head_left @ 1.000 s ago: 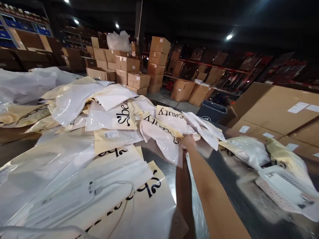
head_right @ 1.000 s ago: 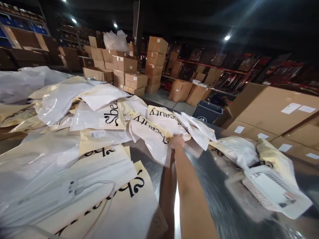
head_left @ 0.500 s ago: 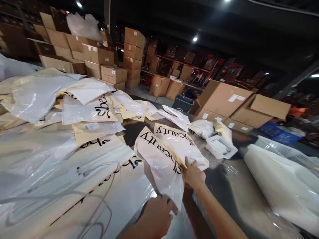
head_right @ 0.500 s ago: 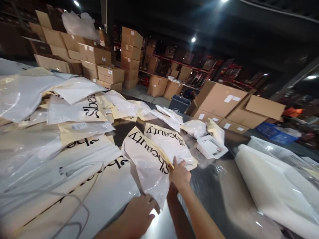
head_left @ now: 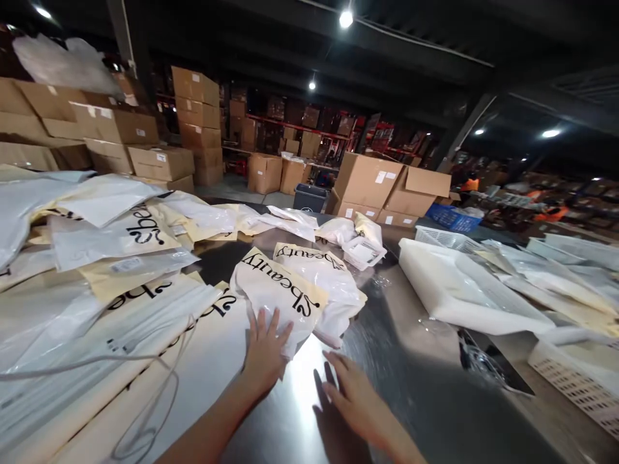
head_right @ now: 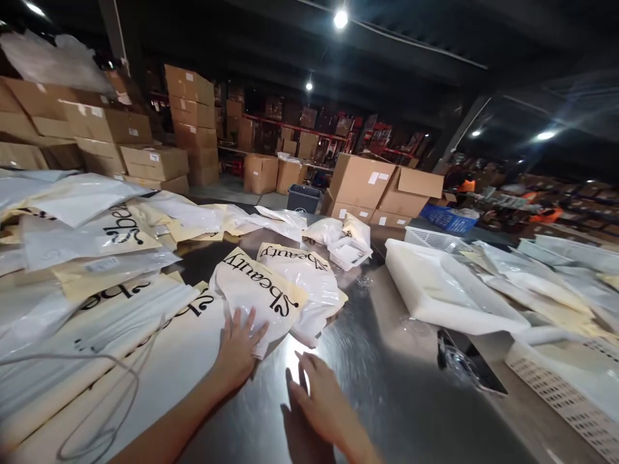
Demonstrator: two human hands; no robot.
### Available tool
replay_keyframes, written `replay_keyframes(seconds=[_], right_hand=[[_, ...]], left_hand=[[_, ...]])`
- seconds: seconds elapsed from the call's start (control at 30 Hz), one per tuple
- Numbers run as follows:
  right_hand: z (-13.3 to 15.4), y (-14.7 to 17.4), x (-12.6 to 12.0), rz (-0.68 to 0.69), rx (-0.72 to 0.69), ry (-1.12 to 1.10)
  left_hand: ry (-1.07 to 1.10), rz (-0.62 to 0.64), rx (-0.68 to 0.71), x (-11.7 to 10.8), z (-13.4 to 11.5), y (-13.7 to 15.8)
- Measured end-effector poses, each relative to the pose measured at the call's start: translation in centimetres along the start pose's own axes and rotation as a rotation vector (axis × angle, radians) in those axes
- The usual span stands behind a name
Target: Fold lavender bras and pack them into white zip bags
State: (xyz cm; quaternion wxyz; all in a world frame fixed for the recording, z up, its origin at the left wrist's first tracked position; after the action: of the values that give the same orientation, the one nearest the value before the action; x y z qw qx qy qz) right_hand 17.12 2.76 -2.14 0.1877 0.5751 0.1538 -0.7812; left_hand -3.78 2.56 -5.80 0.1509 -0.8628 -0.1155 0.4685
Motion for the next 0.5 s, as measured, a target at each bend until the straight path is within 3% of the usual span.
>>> replay_keyframes(seconds=[0.03,0.1,0.17,0.23,0.3,0.33,0.43,0.5], right_hand=[[-0.3,1.6,2.2,0.013,0.027,-0.108],[-0.4,4.5,5.4,-0.054,0.040,-0.304],[-0.8,6.9,6.7,-0.220,0.121,-0.550],[-1.6,8.6,7.5,-0.318,0.288,-0.868],[-1.9,9.4,7.7,-0.308,0.456,-1.171],[-1.9,9.4,7.5,-0.284,0.515,-1.292],[-2.0,8.6,5.3,-0.243,0.580,-1.580],[-2.0,8.1,4.1,-0.193,0.562,-1.756]], left_hand=[[0.073,0.003,-0.027,-0.6,0.1,-0.2],[0.417,-0.023,-0.189,-2.7,0.5,-0.5],[0.891,-0.078,-0.441,-5.1,0.1,-0.6],[1.100,-0.097,-0.534,-8.2,-2.3,-1.1],[1.600,-0.125,-0.674,-10.5,-5.2,-1.4],[1.745,-0.208,-0.653,-12.2,-6.2,-1.7],[1.992,-0.295,-0.662,-14.5,-7.8,-1.3],[2.054,-0.210,-0.719,-13.3,-7.4,0.0]])
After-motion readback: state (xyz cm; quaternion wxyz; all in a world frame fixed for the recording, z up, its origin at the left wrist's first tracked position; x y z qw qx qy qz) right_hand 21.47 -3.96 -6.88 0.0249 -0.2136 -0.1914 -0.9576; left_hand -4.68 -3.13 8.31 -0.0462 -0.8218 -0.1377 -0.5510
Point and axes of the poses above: each hand's wrist, its own y-axis away from the middle knuckle, its own x-axis out of the palm, z = x × y, the point moved 8 cm from there along -y, towards the middle knuckle, and after that the axes turned 10 degrees about y, right-handed, at the moved point
